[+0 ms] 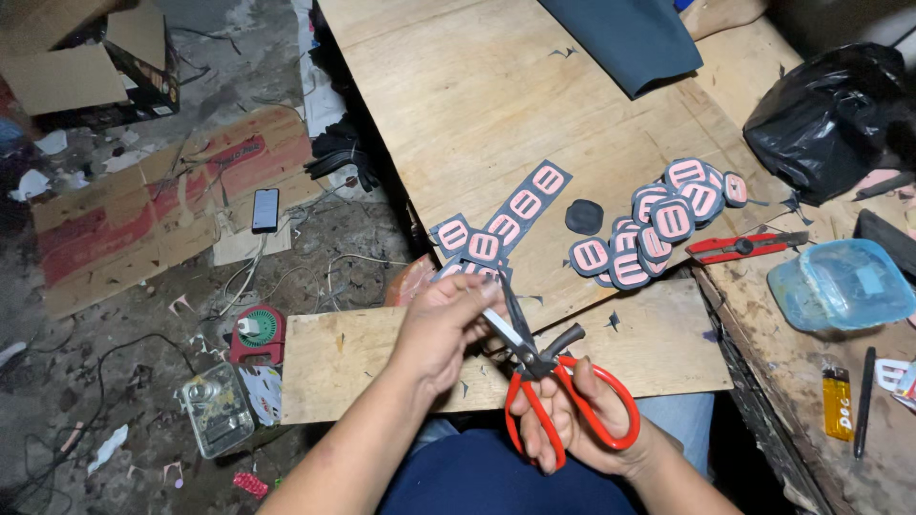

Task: The person uses red-handled scissors to cut out small pink and gray rectangular shapes from a larger sheet on a wooden workbench. The cut pieces are placed in a growing pile on the table while the person continues cutting along the sheet.

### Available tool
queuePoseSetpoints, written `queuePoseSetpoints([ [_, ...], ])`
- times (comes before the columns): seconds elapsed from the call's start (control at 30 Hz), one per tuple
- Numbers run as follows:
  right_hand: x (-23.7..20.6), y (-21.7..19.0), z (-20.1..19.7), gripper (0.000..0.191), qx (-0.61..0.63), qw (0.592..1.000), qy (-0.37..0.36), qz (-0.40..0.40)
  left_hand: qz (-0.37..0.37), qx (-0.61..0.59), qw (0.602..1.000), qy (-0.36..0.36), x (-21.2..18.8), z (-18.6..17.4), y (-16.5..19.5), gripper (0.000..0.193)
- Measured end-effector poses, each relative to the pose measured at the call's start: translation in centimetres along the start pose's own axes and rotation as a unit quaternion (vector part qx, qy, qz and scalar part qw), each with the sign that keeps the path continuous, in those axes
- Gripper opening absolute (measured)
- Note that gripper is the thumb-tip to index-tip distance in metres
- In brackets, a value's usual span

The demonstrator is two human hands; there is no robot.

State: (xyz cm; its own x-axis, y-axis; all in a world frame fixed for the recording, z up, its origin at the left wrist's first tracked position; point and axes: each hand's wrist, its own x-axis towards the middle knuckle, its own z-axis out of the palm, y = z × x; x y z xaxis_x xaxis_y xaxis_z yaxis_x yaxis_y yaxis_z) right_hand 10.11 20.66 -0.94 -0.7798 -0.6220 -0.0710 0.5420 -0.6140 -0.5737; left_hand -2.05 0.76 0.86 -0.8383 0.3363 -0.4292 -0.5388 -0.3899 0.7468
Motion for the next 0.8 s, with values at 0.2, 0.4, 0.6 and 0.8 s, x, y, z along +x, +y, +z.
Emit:
queuePoseSetpoints([
  [0.2,-1.3,-0.3,-0.5,0.083,-0.070,0.996,0.050,-0.026,0.502,0.367,0.730,0.284,1.7,-5.6,4.6,0.049],
  [0.4,-0.1,0.1,-0.8,0.079,-0.050,0.993,0.102,-0.036,0.239,0.451,0.842,0.177,2.1,-4.1,2.4,0.027],
  [0.6,0.1,0.6,-0.7,0.073,-0.098,0.985,0.135,-0.035,0.339,0.573,0.728,0.166,4.4,-1.3,1.6,0.050],
  [0.8,-0.2,1.3,-1.7,0.068,-0.151,0.971,0.184,-0.037,0.278,0.376,0.876,0.121,7.1,-0.2,1.4,0.056],
])
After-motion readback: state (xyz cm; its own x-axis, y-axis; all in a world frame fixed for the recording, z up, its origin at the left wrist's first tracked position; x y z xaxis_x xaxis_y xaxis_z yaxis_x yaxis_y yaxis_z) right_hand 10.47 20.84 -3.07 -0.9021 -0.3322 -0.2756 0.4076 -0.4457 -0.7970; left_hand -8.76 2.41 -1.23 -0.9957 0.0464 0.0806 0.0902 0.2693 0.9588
